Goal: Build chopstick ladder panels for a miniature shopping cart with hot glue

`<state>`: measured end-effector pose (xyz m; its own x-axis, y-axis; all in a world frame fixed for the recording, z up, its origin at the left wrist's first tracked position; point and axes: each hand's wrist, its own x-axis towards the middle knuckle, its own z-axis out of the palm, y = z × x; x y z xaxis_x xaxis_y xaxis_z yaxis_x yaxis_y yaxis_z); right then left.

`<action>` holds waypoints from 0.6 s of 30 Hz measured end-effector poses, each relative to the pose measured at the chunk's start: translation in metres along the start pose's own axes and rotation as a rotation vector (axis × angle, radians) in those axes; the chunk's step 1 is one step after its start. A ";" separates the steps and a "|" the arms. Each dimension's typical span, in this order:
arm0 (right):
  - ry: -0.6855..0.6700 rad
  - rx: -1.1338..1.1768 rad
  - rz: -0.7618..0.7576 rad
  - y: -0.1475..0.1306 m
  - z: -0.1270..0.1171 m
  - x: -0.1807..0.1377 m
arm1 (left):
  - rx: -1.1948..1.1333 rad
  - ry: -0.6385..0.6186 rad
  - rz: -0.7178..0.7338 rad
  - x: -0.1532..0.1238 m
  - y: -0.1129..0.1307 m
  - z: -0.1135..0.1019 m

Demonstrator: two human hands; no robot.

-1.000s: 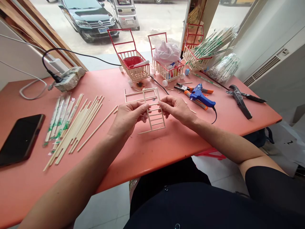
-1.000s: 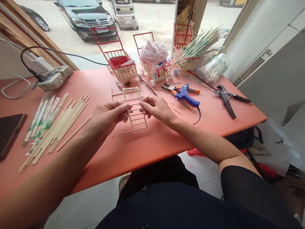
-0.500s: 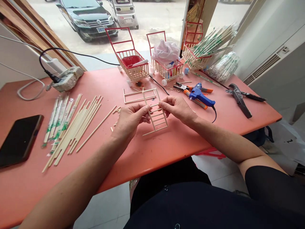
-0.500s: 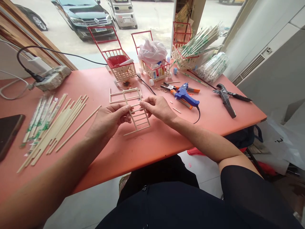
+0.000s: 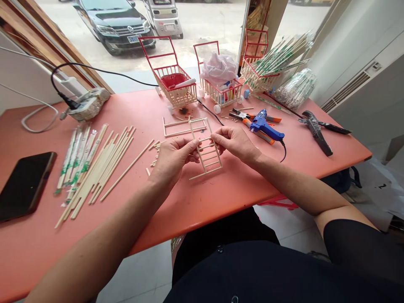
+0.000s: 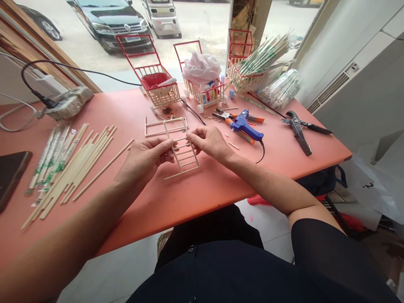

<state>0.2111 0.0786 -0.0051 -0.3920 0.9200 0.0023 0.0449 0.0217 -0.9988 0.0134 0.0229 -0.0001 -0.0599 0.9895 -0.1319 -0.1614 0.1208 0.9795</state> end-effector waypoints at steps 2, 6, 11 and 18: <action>0.010 -0.005 0.005 -0.002 0.000 -0.001 | -0.006 -0.021 -0.012 0.001 0.000 -0.003; 0.020 -0.003 -0.002 -0.003 -0.002 -0.001 | -0.017 -0.049 -0.019 0.002 0.002 -0.006; 0.009 -0.037 -0.010 -0.002 -0.001 -0.001 | 0.016 -0.036 -0.025 -0.001 0.005 -0.003; -0.014 -0.042 -0.035 0.000 -0.001 -0.002 | 0.038 0.016 -0.013 -0.003 0.005 -0.001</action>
<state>0.2128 0.0776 -0.0048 -0.4067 0.9129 0.0361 0.0691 0.0702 -0.9951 0.0117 0.0207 0.0051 -0.0736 0.9864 -0.1470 -0.1252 0.1371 0.9826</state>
